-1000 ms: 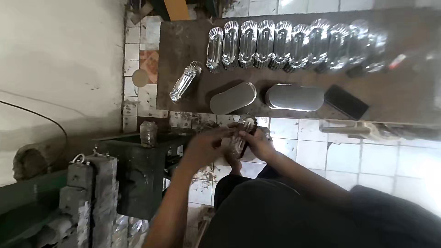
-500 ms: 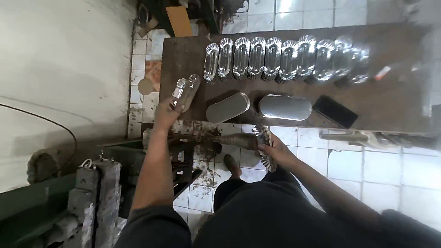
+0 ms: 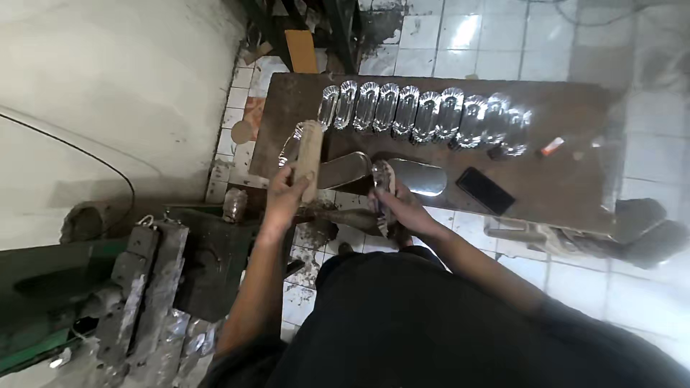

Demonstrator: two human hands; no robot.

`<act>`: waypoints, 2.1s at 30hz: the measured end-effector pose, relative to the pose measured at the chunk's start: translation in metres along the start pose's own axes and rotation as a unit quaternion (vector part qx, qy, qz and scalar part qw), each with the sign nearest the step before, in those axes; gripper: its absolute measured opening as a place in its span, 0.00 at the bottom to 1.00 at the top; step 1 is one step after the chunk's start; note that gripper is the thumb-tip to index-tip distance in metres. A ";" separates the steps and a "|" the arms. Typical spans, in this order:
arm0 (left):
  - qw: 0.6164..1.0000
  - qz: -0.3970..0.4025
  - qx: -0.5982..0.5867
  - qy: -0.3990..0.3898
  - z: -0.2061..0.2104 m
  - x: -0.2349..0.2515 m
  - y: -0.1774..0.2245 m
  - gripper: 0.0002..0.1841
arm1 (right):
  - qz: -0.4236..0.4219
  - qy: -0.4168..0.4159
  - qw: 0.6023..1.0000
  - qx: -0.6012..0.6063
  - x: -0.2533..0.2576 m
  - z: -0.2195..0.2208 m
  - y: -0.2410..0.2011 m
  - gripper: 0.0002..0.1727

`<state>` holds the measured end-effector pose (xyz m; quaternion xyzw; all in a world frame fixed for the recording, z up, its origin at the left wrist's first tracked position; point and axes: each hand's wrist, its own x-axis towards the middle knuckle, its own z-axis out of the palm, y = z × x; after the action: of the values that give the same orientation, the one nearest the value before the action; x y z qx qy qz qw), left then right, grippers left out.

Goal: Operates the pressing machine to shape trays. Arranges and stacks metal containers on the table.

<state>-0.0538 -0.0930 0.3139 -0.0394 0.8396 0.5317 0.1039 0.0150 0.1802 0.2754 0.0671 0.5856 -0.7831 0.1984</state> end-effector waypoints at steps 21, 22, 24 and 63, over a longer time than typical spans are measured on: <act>0.975 0.192 -0.059 -0.097 0.025 0.004 -0.038 0.10 | -0.041 0.052 0.996 0.054 0.094 0.100 -0.025 0.41; 0.973 0.203 -0.034 -0.106 0.019 0.009 -0.042 0.12 | -0.049 0.051 0.995 0.064 0.103 0.102 -0.021 0.36; 0.966 0.226 -0.016 -0.123 0.002 0.019 -0.047 0.18 | -0.051 0.050 0.993 0.095 0.119 0.105 -0.014 0.32; 0.904 0.030 0.398 -0.151 -0.074 0.232 -0.165 0.28 | -0.070 0.141 0.960 0.233 0.040 0.018 -0.003 0.36</act>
<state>-0.2603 -0.2208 0.1489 0.1114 0.9565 0.1555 0.2202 -0.0209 0.1549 0.2701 0.1806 0.4126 -0.8920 0.0375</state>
